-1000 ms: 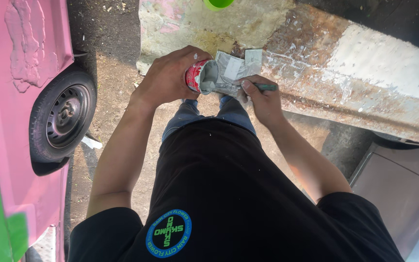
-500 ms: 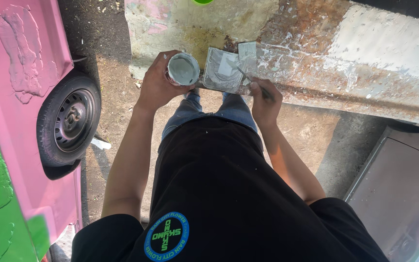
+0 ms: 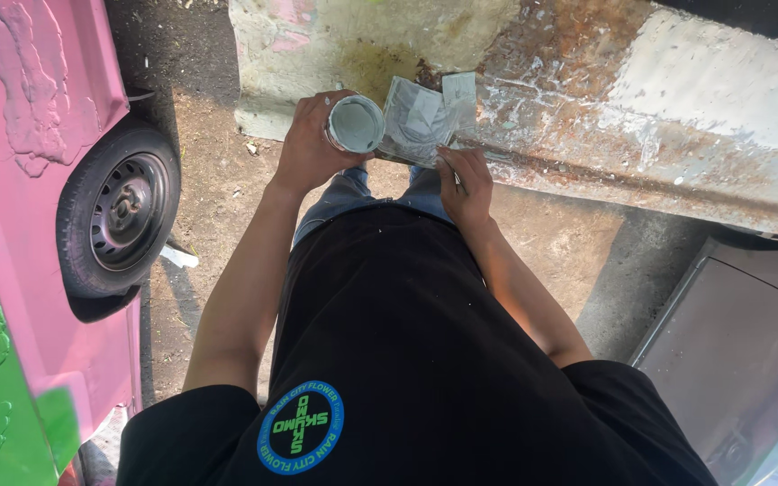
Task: The person uses a putty knife to scoop white plaster from a container and spreads it onto a concrete ledge. They repeatedly smooth the surface and reload the knife from the container to continue covering the ledge.
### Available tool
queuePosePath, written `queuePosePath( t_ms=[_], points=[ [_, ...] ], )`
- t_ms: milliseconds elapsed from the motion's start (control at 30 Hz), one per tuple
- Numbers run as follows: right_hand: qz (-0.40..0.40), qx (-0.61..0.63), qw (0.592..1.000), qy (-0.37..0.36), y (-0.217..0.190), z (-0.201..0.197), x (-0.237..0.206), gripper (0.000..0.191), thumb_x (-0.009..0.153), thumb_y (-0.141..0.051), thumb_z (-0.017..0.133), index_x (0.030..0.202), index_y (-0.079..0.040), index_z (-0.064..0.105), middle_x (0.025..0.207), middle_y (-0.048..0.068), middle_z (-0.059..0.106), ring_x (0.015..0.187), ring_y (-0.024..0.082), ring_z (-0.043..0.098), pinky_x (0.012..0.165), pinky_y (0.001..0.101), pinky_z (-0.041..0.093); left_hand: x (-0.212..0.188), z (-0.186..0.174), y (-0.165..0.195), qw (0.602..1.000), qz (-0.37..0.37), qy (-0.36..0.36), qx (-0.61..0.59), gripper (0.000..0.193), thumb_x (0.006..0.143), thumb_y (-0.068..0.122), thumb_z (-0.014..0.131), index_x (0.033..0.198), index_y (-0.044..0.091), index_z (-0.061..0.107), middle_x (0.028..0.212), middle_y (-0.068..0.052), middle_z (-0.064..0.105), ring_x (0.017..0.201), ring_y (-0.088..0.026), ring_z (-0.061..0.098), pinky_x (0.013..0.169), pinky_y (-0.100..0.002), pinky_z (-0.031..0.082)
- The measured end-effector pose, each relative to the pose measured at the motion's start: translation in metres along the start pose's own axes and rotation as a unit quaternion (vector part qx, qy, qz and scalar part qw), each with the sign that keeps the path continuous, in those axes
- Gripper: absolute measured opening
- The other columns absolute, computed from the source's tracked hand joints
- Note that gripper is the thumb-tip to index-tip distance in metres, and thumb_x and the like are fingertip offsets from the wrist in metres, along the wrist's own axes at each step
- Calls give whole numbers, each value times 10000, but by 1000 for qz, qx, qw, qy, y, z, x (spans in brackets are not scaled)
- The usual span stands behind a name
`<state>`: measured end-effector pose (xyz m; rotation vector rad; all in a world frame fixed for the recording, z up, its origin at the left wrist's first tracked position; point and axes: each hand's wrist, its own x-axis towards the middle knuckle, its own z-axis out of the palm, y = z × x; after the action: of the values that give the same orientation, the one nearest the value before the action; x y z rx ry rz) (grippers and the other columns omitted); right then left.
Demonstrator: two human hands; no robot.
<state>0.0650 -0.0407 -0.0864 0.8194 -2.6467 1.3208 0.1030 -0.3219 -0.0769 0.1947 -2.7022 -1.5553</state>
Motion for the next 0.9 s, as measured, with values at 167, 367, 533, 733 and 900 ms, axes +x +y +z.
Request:
queuePosePath(
  t_ms=[167,367,533,733,900],
  points=[
    [0,-8,1000,-11,-2,-1,5,185,926,41,755,1107,12,727,1017,144,735,895,307,654,789,395,537,3,1,2,1000,14,2,-2,866,614,241,1026,1357,104,603,1323,-96,635,1250,-335,570,1067,-431,491],
    [63,27,998,-9,-6,-6,5,177,915,24,765,1087,1,731,1068,165,728,956,312,714,831,361,570,5,4,5,1000,-2,-4,-5,846,626,240,1013,1358,114,607,1314,-86,636,1244,-327,581,1063,-429,492],
    [103,75,991,28,2,-7,3,123,956,11,740,1076,10,714,1086,165,735,1026,303,736,900,348,576,6,6,7,1000,11,10,-16,822,648,242,1002,1359,114,609,1303,-89,638,1229,-332,585,1053,-430,499],
    [166,167,969,69,5,-7,4,119,1020,-47,665,1102,31,701,1096,153,736,1046,236,724,929,334,566,10,7,11,1000,20,12,3,786,662,213,987,1346,112,614,1298,-91,642,1208,-331,586,1054,-432,491],
    [263,305,910,96,-10,-17,15,186,1072,-133,597,1133,-5,718,999,120,764,862,148,698,788,276,553,10,4,17,994,107,4,36,769,647,128,946,1344,116,621,1330,-108,618,1239,-347,569,1082,-437,477]
  ],
)
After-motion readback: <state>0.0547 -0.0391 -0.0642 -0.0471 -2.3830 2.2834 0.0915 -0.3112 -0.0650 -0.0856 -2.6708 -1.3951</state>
